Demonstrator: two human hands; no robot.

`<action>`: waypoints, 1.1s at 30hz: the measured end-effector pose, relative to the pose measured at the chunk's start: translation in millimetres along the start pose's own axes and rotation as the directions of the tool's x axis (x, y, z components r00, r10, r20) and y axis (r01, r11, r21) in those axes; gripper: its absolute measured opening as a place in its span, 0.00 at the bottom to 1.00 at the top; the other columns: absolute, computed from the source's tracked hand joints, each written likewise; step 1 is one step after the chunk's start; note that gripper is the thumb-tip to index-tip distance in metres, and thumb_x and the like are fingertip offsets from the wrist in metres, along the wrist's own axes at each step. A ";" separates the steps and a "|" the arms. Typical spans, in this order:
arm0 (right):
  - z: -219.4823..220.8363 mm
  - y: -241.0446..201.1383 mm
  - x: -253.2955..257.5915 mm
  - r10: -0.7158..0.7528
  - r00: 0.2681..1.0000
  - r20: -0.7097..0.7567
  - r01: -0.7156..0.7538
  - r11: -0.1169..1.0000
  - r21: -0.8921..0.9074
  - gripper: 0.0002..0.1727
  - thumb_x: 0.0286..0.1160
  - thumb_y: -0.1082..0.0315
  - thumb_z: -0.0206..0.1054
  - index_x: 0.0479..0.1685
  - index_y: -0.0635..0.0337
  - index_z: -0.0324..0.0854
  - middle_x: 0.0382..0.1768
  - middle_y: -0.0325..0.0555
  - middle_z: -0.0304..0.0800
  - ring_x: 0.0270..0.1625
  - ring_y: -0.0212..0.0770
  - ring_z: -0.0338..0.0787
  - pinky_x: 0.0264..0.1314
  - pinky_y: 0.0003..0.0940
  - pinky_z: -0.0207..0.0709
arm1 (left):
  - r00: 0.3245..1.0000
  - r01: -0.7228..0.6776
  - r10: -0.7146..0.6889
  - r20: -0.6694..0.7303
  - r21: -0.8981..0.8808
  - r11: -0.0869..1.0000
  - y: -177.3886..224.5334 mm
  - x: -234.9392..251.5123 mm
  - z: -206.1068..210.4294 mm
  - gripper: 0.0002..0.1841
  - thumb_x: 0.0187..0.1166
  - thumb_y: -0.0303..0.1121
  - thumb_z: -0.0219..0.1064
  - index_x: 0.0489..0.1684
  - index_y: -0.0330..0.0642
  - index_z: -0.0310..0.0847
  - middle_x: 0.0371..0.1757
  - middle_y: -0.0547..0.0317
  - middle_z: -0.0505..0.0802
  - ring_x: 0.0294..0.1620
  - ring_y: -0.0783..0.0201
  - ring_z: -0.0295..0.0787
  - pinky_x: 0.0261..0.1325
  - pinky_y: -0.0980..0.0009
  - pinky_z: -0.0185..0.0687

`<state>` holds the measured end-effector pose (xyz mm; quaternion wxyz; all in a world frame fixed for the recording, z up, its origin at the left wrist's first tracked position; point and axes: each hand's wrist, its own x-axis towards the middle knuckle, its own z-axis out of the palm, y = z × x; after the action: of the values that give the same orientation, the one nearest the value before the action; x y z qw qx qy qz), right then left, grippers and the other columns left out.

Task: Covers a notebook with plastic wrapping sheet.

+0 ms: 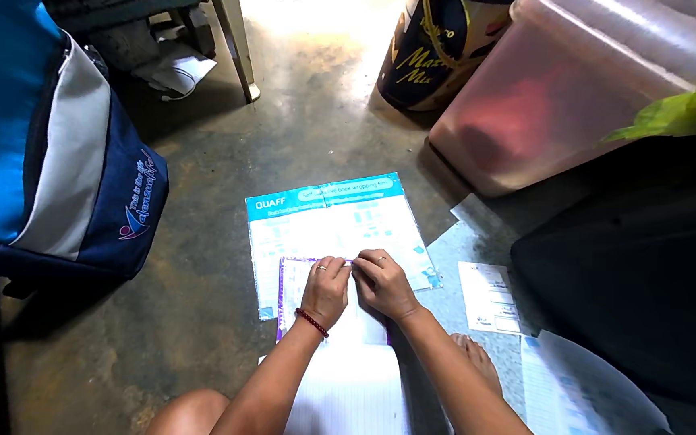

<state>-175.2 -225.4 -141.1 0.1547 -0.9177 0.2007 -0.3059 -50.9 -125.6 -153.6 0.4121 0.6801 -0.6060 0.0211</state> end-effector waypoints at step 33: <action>7.7 -45.0 -40.8 0.180 0.981 -0.073 -0.189 0.968 -0.162 0.15 0.77 0.72 0.61 0.46 0.72 0.93 0.57 0.62 0.94 0.61 0.61 0.94 0.65 0.48 0.86 | 0.995 0.001 -0.007 0.102 0.063 0.998 1.3 -0.3 -1.3 0.18 0.65 0.19 0.66 0.51 0.37 0.95 0.57 0.44 0.95 0.60 0.39 0.91 0.64 0.44 0.83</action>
<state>-187.9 -166.0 -149.1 0.0988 -0.8956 0.3146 -0.2986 -51.4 -124.5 -152.2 0.3592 0.6940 -0.6239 0.0044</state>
